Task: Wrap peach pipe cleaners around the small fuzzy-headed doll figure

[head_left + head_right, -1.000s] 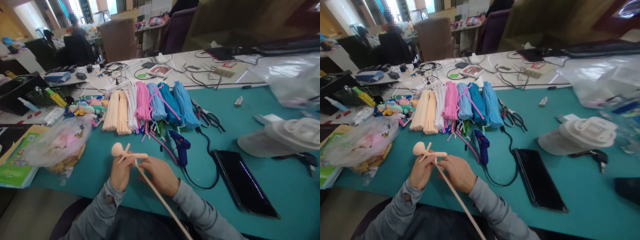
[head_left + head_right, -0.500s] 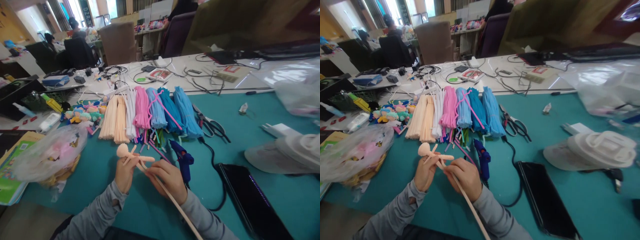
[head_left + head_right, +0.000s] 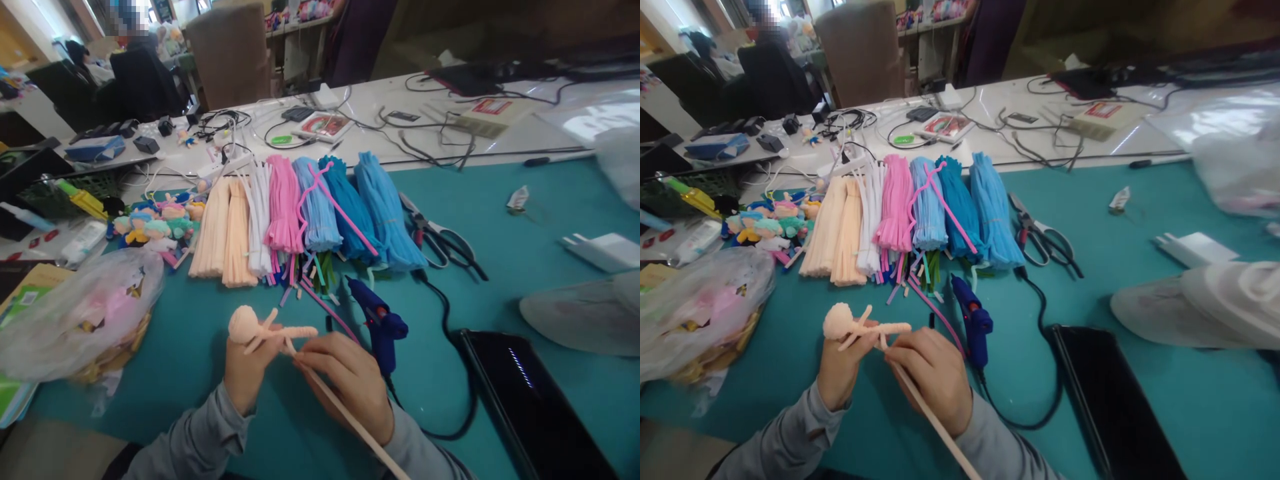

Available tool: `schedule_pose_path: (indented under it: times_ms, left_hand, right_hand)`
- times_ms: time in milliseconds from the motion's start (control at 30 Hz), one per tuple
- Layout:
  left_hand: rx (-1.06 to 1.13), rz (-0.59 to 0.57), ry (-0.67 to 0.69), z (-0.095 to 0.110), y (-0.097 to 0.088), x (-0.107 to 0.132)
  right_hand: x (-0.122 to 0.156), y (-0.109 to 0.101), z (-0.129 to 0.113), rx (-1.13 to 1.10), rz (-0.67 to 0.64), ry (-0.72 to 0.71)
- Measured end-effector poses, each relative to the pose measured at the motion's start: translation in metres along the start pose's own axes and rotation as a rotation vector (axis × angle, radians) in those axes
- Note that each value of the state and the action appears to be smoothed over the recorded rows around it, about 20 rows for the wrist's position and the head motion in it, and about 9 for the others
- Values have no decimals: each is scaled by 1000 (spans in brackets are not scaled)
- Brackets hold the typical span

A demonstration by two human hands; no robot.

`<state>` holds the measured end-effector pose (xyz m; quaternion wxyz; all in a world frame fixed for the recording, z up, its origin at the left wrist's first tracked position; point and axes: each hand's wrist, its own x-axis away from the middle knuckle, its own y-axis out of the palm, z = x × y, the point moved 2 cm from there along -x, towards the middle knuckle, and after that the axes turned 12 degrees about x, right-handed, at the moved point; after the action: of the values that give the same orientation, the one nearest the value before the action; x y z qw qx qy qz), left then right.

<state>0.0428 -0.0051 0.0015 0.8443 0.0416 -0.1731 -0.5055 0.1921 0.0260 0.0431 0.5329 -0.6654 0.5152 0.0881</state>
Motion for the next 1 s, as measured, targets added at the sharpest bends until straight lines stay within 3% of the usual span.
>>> schedule_pose_path:
  times_ms: [133, 300, 667, 1000]
  left_hand:
    - [-26, -35, 76, 9, 4, 4]
    - [-35, -56, 44, 10, 5, 5]
    - [-118, -7, 93, 13, 6, 8]
    - [-124, -32, 125, 11, 3, 6]
  right_hand:
    - [-3, -3, -1, 97, 9, -26]
    - [-1, -3, -4, 96, -11, -60]
    - [5, 0, -1, 85, -2, -150]
    - [-1, 2, 1, 120, 4, -70]
